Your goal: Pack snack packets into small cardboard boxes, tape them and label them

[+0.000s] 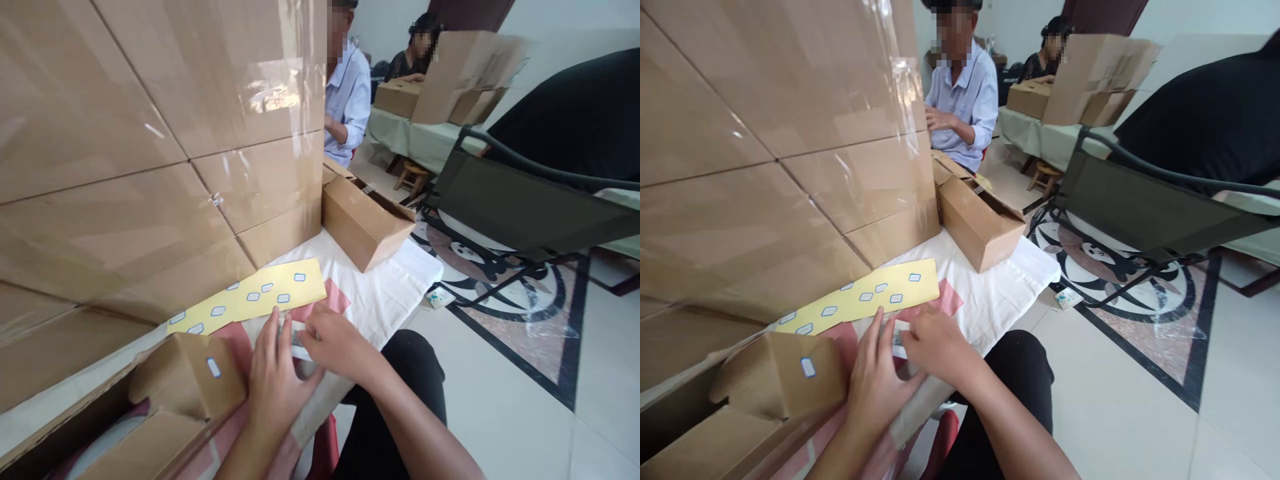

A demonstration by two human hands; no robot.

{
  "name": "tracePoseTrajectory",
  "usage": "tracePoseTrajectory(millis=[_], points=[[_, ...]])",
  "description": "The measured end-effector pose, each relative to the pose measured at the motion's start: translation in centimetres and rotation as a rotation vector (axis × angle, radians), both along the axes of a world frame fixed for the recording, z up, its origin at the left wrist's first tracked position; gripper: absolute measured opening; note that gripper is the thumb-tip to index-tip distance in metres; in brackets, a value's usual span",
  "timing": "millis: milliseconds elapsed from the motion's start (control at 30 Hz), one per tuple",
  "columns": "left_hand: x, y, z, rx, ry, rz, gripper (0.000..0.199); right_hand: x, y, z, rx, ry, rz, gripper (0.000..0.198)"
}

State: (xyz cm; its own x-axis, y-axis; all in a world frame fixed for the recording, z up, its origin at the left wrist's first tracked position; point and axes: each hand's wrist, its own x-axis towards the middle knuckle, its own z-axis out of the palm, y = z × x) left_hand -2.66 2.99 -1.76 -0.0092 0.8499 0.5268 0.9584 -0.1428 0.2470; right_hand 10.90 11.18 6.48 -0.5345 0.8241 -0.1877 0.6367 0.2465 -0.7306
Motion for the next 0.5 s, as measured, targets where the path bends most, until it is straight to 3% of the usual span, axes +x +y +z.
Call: tracePoseTrajectory(millis=[267, 500], points=[[-0.40, 0.34, -0.60, 0.036, -0.039, 0.001, 0.095, -0.19, -0.08, -1.02, 0.025, 0.037, -0.034, 0.032], [-0.42, 0.59, -0.90, 0.073, -0.042, 0.003, 0.098, 0.09, 0.11, -0.26, 0.035, 0.029, 0.011, 0.036]])
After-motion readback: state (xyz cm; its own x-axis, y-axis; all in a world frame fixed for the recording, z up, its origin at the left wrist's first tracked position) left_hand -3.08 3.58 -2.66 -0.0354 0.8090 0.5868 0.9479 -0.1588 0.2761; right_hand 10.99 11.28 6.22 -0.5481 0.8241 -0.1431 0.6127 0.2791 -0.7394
